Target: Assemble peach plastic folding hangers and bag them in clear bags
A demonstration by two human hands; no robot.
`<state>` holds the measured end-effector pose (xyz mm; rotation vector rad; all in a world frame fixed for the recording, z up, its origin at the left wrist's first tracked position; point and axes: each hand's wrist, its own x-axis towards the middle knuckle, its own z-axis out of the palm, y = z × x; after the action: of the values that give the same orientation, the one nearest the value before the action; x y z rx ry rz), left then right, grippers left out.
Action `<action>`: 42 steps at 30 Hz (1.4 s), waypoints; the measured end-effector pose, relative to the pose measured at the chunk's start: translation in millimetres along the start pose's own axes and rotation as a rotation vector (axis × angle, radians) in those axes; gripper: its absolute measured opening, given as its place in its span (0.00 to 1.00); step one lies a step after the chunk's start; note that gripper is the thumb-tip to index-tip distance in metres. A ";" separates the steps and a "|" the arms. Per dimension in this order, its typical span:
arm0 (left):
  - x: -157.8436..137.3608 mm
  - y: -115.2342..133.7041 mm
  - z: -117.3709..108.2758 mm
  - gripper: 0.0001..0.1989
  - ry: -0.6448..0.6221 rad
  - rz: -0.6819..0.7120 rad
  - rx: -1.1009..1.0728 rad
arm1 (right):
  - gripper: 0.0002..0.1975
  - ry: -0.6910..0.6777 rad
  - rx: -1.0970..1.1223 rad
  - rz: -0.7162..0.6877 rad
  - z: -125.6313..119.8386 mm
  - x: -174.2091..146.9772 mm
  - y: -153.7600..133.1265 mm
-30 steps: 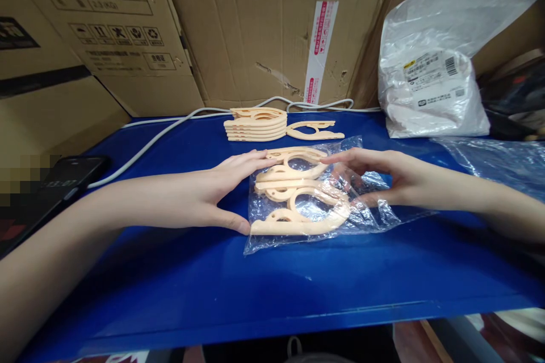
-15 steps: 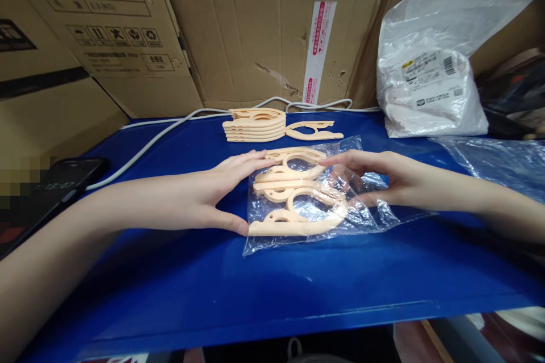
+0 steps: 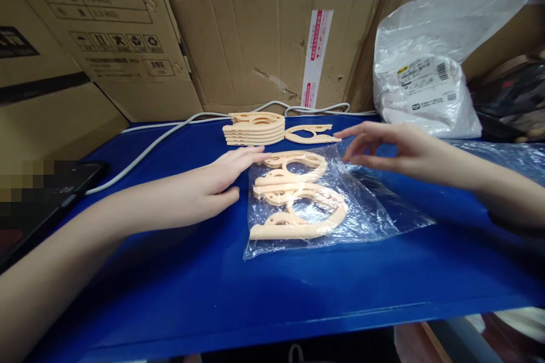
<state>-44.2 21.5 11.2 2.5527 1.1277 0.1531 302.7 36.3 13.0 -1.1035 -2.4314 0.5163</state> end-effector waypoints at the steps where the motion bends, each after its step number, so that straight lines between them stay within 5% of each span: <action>1: 2.6 -0.4 3.2 0.31 0.038 0.001 0.012 | 0.22 0.075 -0.082 0.004 -2.7 5.5 3.3; 4: 9.7 -1.2 12.3 0.30 0.149 0.009 0.087 | 0.24 0.152 -0.262 0.014 -7.4 27.0 18.6; 10: 14.2 0.9 19.9 0.30 0.290 0.016 0.195 | 0.39 0.015 -0.299 0.073 6.0 68.0 55.4; 16: 14.0 -1.7 20.7 0.28 0.392 0.031 0.211 | 0.34 -0.130 -0.362 0.045 22.6 79.6 63.3; 29: 12.5 -3.0 21.2 0.29 0.424 0.016 0.211 | 0.34 -0.097 -0.315 0.015 10.8 92.6 62.1; 42: 10.0 9.5 15.6 0.25 0.470 0.038 0.143 | 0.38 0.141 -0.447 0.000 -15.7 70.3 43.4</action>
<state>-27.1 18.8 -0.4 2.7458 1.2881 0.7393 295.4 119.8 20.4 -1.2606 -2.4818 -0.1158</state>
